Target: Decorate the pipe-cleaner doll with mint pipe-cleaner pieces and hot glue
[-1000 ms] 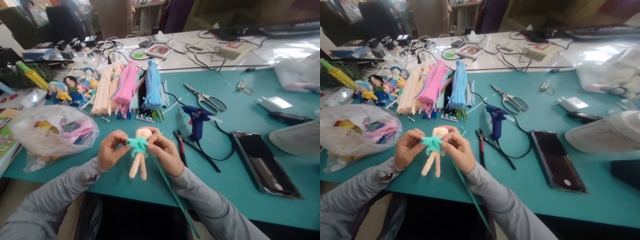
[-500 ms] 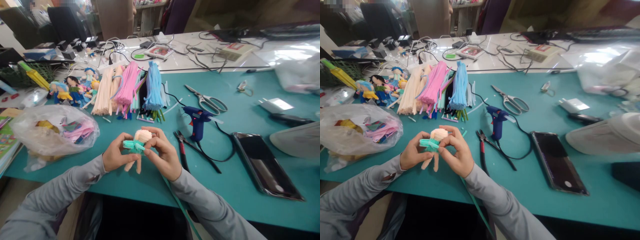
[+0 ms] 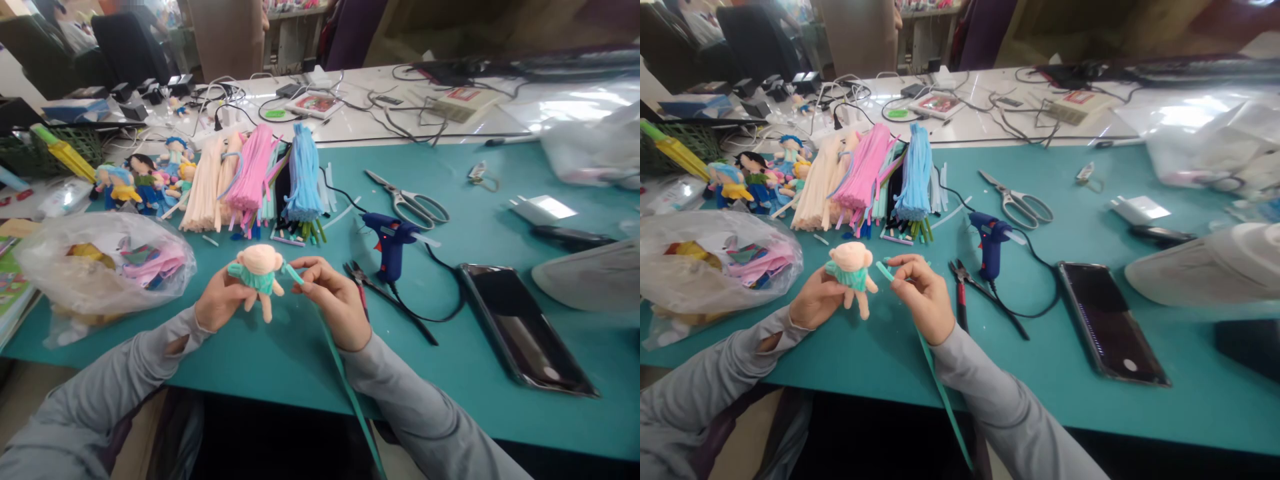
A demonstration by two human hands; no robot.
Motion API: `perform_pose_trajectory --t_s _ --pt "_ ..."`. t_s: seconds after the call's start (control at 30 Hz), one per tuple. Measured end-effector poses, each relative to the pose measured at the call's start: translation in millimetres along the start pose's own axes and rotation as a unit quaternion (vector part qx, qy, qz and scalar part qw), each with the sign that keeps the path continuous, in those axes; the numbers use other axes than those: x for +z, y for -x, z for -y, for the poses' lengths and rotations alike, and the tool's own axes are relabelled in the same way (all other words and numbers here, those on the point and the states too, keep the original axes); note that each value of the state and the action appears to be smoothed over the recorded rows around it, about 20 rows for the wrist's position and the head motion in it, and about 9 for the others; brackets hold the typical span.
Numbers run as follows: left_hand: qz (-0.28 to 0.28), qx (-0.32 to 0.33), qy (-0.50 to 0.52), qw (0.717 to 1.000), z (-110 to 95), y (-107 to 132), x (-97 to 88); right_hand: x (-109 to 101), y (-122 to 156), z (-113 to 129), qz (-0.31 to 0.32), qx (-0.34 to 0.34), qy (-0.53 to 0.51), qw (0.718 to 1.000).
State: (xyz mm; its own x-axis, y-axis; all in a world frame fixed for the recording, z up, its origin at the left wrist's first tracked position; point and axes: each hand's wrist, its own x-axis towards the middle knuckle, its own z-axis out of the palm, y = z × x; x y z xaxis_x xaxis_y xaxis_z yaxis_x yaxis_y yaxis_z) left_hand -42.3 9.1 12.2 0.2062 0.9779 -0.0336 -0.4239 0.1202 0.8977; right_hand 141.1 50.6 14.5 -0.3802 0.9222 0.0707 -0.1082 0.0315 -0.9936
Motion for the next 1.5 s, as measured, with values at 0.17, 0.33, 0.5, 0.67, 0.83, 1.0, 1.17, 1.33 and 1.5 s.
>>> perform_pose_trajectory --t_s 0.17,0.33,0.5,0.67,0.83,1.0,1.17,1.33,1.5 --pt "0.001 -0.001 -0.007 1.0 -5.1 -0.5 -1.1 1.1 -1.7 -1.0 0.017 0.016 0.0 1.0" --pt "-0.015 -0.003 -0.016 1.0 -2.6 -0.3 -2.9 3.1 -1.7 0.8 0.035 0.007 -0.001 0.999" --pt "-0.012 -0.021 -0.002 1.0 0.0 0.8 -3.5 5.1 -0.7 1.9 0.055 0.018 -0.022 0.998" --pt "-0.003 -0.036 0.021 0.999 4.1 1.2 -5.7 7.3 0.5 3.6 0.065 0.024 -0.03 0.997" --pt "0.004 -0.044 0.028 0.999 7.0 1.1 -7.4 8.4 0.9 4.5 0.071 0.022 -0.02 0.997" --pt "0.003 -0.051 0.023 0.998 6.1 1.1 -6.9 9.5 2.4 4.5 0.075 0.023 -0.015 0.997" --pt "-0.014 -0.062 0.017 0.998 3.2 1.2 -4.3 10.2 3.3 3.4 0.076 0.031 -0.018 0.996" --pt "-0.012 -0.068 0.009 0.998 2.2 1.6 -3.1 11.5 2.4 2.3 0.077 0.041 -0.022 0.996" --pt "-0.04 -0.066 0.013 0.997 2.6 1.4 -0.2 12.4 1.4 3.1 0.079 0.065 -0.027 0.994"
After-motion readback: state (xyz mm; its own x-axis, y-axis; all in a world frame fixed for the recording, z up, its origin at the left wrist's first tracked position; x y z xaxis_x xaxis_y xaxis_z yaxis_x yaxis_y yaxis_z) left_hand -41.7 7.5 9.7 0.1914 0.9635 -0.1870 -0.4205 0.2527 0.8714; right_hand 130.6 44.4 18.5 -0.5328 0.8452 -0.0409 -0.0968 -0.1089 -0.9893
